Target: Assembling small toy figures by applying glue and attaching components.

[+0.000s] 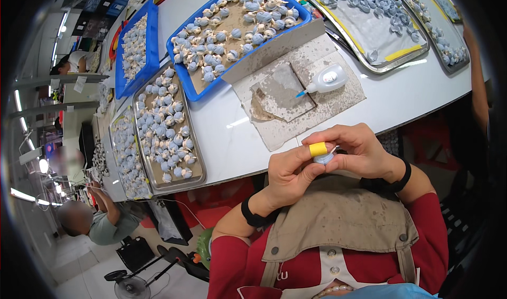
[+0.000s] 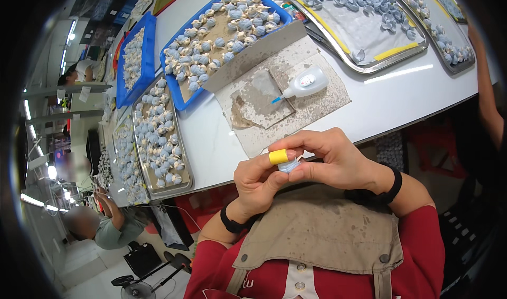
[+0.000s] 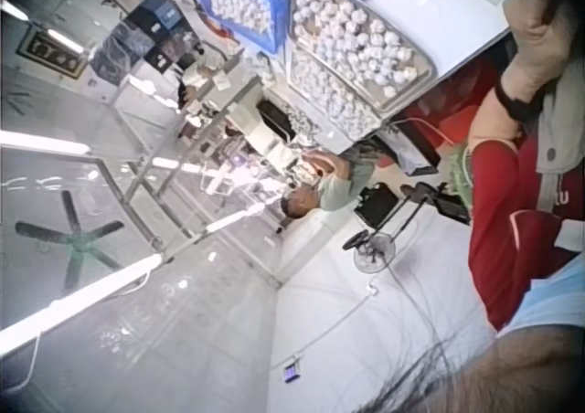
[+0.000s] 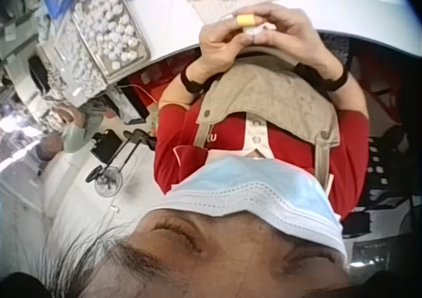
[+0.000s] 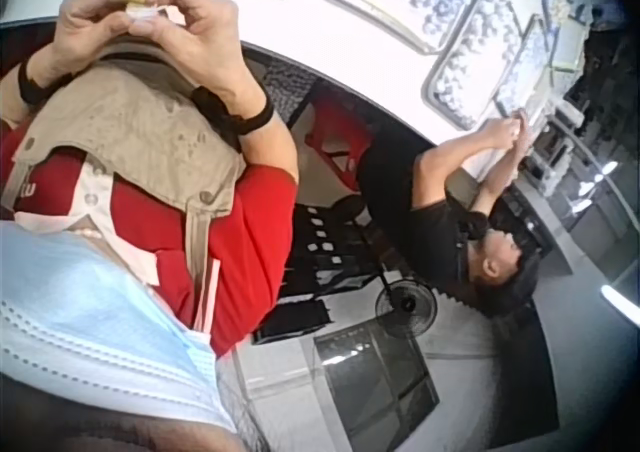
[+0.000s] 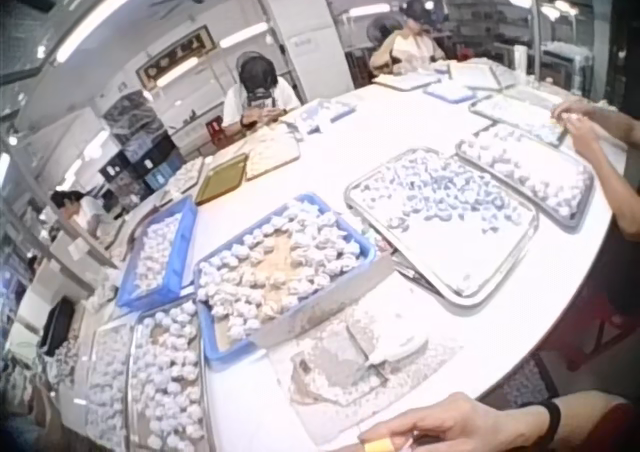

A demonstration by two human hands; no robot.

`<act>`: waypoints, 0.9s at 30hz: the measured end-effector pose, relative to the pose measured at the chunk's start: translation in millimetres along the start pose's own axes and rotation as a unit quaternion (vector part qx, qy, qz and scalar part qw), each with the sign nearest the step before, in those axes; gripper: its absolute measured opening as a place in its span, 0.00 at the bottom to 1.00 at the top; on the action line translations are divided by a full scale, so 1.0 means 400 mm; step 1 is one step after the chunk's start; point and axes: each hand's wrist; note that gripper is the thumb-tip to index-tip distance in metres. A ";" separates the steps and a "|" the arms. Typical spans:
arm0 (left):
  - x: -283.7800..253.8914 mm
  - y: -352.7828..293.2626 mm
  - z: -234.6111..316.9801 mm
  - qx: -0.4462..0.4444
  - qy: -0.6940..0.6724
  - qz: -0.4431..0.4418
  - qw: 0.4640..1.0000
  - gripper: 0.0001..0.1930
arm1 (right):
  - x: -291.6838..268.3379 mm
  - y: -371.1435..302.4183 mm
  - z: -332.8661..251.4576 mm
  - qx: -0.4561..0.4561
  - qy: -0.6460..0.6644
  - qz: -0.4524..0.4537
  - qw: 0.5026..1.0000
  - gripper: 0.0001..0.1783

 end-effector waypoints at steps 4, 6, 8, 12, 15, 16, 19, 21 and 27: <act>-0.019 -0.014 0.026 0.016 0.044 -0.027 0.999 0.13 | 0.021 0.002 -0.035 0.026 -0.004 -0.024 0.999 0.21; -0.027 -0.023 0.039 -0.001 0.082 -0.040 0.996 0.11 | 0.046 0.003 -0.005 0.016 0.110 -0.004 0.994 0.23; -0.026 -0.025 0.010 -0.015 0.006 0.032 0.999 0.11 | 0.067 0.018 0.014 0.033 0.170 0.007 0.985 0.24; -0.126 -0.071 0.054 0.013 0.193 0.065 0.979 0.11 | 0.086 0.067 -0.012 0.036 -0.001 0.025 0.999 0.26; -0.291 -0.108 0.135 -0.055 0.541 0.214 0.811 0.11 | 0.026 0.082 -0.024 0.003 -0.197 0.111 0.974 0.24; -0.367 -0.136 0.148 -0.073 0.636 0.215 0.738 0.12 | 0.008 0.090 -0.023 -0.023 -0.256 0.141 0.956 0.22; -0.479 -0.105 0.197 -0.157 0.790 0.162 0.570 0.11 | -0.045 0.090 -0.035 -0.049 -0.378 0.206 0.901 0.17; -0.512 -0.020 0.165 0.006 0.706 0.174 0.687 0.10 | -0.067 0.098 -0.043 -0.052 -0.434 0.233 0.869 0.14; -0.553 0.219 0.037 0.070 0.672 -0.039 0.736 0.15 | -0.091 0.145 -0.039 -0.048 -0.455 0.200 0.867 0.15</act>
Point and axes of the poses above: each hand's wrist, its own y-axis towards the middle knuckle, its own x-axis out of the palm, z = x × y, and after that the axes turned 4 degrees about x, right-handed
